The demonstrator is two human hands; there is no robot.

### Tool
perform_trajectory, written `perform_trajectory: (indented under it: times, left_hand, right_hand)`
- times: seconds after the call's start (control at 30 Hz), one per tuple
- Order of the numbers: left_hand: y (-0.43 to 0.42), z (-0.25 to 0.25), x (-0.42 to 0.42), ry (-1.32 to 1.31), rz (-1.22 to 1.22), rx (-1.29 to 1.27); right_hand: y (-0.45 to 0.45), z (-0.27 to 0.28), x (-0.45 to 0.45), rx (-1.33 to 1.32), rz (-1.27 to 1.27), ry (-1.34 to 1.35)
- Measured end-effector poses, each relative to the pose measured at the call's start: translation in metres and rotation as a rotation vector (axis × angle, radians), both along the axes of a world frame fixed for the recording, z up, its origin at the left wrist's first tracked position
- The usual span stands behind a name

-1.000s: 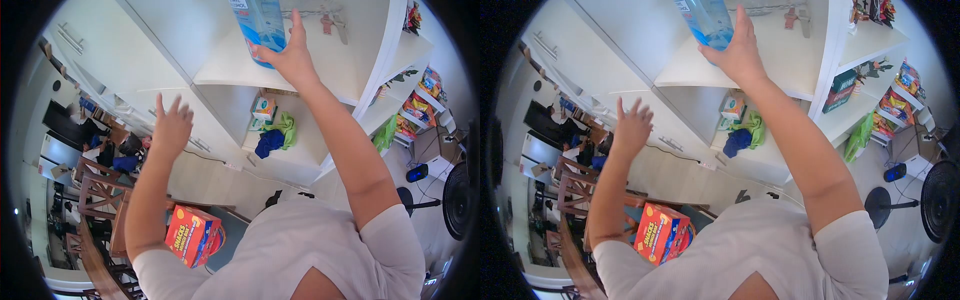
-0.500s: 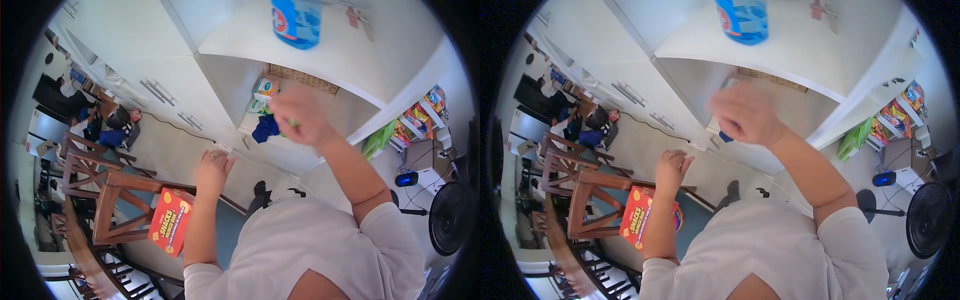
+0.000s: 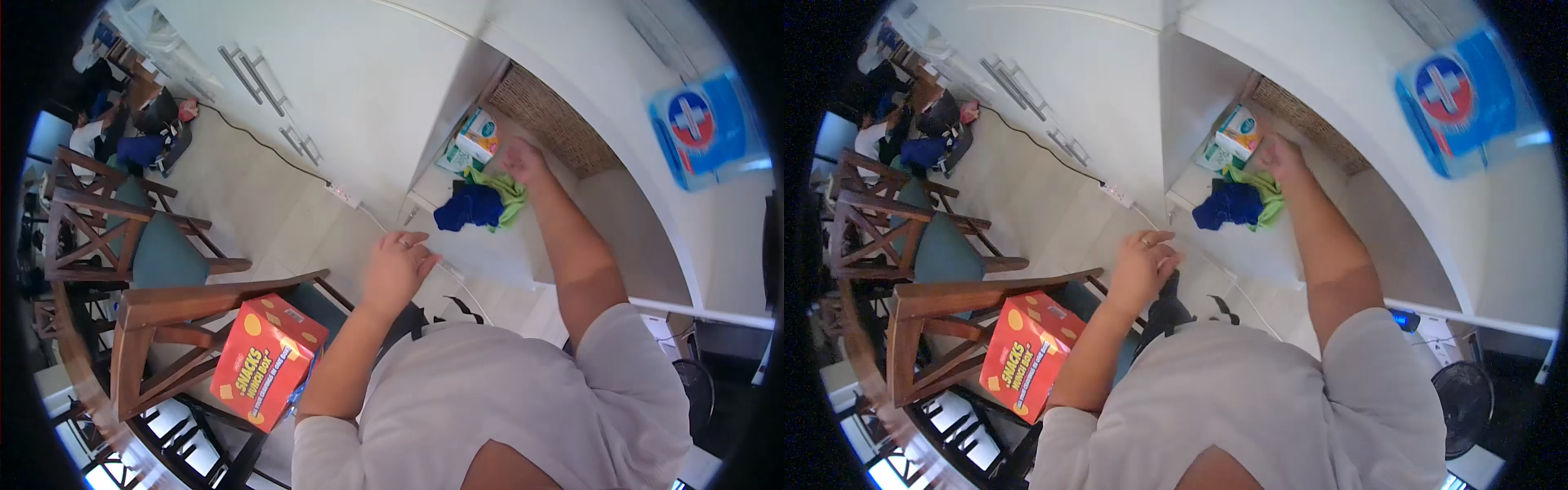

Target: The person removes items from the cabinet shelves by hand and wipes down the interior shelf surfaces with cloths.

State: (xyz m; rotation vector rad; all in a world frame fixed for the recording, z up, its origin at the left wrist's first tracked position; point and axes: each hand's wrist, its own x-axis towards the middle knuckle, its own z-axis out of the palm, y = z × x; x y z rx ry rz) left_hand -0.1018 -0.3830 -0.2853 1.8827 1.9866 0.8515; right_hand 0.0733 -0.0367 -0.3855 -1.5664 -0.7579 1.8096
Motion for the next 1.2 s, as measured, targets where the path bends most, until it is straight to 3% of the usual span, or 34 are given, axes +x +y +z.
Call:
perform_trajectory:
  times: [0.07, 0.3, 0.4, 0.5, 0.6, 0.73, 0.83, 0.93, 1.07, 1.17, 1.2]
  left_hand:
    - [0.001, -0.003, -0.001, -0.040, -0.011, -0.025]
    - [-0.009, -0.024, -0.016, -0.212, -0.072, -0.228]
    - [-0.009, -0.030, -0.020, -0.262, -0.061, -0.243]
    - [-0.001, -0.031, -0.020, -0.325, -0.057, -0.237]
    - [0.013, -0.029, -0.018, -0.466, -0.045, -0.195]
    - [0.039, -0.026, -0.008, -0.568, -0.007, -0.002]
    - [0.048, -0.005, 0.014, -1.105, 0.186, -0.108]
    - [0.035, 0.018, 0.046, -1.385, -0.046, 0.072]
    - [-0.001, 0.046, 0.085, -1.204, 0.007, 0.237]
    - [-0.003, 0.078, 0.089, -1.061, 0.048, 0.395]
    - [0.004, 0.090, 0.086, -1.068, 0.076, 0.530]
  right_hand:
    - [0.022, -0.050, -0.009, -0.083, -0.025, -0.049]
    - [0.003, -0.029, -0.067, -0.174, -0.092, -0.162]
    - [0.007, -0.029, -0.065, -0.232, -0.100, 0.224]
    - [0.005, -0.030, -0.062, -0.158, -0.154, 0.258]
    - [-0.026, 0.019, -0.052, 0.072, -0.068, 0.162]
    - [-0.077, 0.047, -0.021, 0.234, -0.077, 0.316]
    - [-0.156, 0.104, 0.000, 0.336, 0.111, 0.356]
    - [-0.212, 0.146, 0.025, 0.470, 0.402, 0.362]
    - [-0.246, 0.203, 0.057, 0.935, 0.731, 0.265]
    - [-0.260, 0.245, 0.073, 1.154, 0.714, 0.233]
    - [-0.259, 0.260, 0.078, 1.344, 0.691, 0.120]
